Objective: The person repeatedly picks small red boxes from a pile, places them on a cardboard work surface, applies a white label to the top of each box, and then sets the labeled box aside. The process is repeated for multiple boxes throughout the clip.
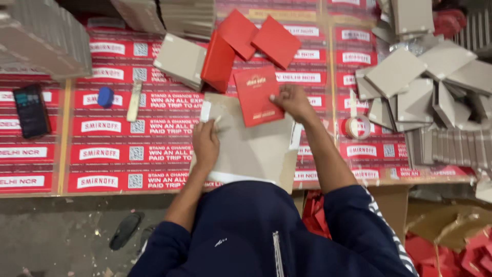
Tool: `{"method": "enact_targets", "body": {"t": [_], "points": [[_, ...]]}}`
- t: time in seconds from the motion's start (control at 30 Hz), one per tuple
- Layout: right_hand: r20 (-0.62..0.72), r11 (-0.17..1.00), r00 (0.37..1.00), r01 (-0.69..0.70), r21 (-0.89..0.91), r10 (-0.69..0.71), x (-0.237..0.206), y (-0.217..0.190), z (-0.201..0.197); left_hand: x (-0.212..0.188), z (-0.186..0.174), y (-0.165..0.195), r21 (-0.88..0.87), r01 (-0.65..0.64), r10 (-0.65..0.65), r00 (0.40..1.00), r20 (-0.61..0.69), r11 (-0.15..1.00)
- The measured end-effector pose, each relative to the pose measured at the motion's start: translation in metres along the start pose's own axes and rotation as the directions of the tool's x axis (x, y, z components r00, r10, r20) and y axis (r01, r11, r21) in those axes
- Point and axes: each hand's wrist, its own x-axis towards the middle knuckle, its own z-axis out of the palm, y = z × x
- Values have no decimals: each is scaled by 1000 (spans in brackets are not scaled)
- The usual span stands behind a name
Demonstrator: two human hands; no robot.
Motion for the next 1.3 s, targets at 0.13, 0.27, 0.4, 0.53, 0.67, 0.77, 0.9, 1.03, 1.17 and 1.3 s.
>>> {"method": "enact_targets", "body": {"t": [0.13, 0.27, 0.4, 0.53, 0.67, 0.77, 0.9, 1.03, 1.17, 1.3], "points": [[63, 937, 989, -145, 318, 131, -75, 72, 42, 32, 10, 4, -152, -141, 161, 979, 126, 978], [-76, 943, 982, -142, 300, 172, -112, 99, 67, 46, 37, 10, -194, -221, 277, 899, 339, 956], [-115, 932, 986, -76, 354, 124, -112, 96, 70, 38, 49, 11, -86, -341, 348, 866, 360, 936], [-123, 921, 979, -107, 374, 163, -108, 92, 72, -14, 30, 5, -82, -496, 472, 745, 471, 865], [-97, 918, 964, -203, 342, 249, -108, 90, 70, -71, -8, 10, -149, -395, 392, 654, 647, 906], [-43, 897, 972, -194, 397, 230, -109, 82, 62, -73, -9, 17, -152, -282, 309, 675, 671, 947], [26, 895, 968, -241, 375, 249, -110, 77, 56, -15, 29, 22, -112, -288, 292, 720, 630, 951], [8, 911, 979, -194, 364, 206, -111, 80, 56, 49, 60, 33, 67, -341, 264, 826, 499, 938], [22, 888, 966, -244, 390, 256, -116, 85, 62, 47, 71, 51, 161, -247, 209, 952, 223, 956], [42, 872, 972, -227, 433, 232, -121, 88, 70, 23, 97, 82, 542, -81, -48, 975, 219, 837]]}}
